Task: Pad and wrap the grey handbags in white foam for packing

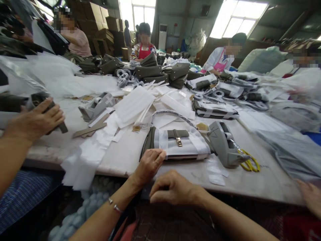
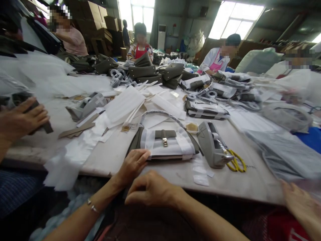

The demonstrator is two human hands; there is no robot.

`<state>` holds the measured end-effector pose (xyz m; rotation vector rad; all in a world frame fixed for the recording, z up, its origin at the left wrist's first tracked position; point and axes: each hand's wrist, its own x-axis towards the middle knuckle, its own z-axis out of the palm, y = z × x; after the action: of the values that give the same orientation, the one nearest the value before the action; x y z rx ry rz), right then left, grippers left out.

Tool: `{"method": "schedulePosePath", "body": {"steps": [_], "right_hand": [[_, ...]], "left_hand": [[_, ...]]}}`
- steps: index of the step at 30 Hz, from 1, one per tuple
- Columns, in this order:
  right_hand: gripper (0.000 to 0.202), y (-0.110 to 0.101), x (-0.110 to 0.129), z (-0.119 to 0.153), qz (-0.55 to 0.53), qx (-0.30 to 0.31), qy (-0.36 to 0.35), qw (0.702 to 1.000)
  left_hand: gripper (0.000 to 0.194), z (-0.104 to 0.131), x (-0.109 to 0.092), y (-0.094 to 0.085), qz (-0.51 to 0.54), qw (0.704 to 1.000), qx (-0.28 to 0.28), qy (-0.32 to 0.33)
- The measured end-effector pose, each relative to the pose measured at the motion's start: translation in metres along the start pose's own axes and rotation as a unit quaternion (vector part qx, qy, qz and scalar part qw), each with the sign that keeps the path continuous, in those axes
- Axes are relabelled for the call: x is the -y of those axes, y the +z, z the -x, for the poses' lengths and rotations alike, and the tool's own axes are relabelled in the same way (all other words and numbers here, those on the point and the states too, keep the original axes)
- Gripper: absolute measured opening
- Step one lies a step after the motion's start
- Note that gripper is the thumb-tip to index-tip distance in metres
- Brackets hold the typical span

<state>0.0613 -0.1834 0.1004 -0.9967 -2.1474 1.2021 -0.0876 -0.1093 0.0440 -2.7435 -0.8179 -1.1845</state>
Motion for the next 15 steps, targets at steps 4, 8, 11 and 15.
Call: {"method": "schedulePosePath", "body": {"steps": [4, 8, 11, 15], "right_hand": [[0.022, -0.075, 0.000, -0.019, 0.111, -0.173, 0.051, 0.977], [0.026, -0.117, -0.034, -0.060, 0.369, -0.117, 0.166, 0.907], [0.029, -0.119, -0.053, -0.085, 0.394, -0.044, 0.203, 0.895], [0.028, -0.112, -0.056, -0.102, 0.381, -0.018, 0.205, 0.901]], "left_hand": [[0.028, 0.006, -0.001, 0.005, 0.000, 1.000, -0.015, 0.007], [0.029, 0.008, 0.000, 0.008, -0.006, 1.000, -0.005, 0.003], [0.028, 0.008, 0.000, 0.008, -0.004, 1.000, -0.003, -0.003], [0.029, 0.006, -0.001, 0.006, -0.001, 1.000, -0.019, -0.008]]}}
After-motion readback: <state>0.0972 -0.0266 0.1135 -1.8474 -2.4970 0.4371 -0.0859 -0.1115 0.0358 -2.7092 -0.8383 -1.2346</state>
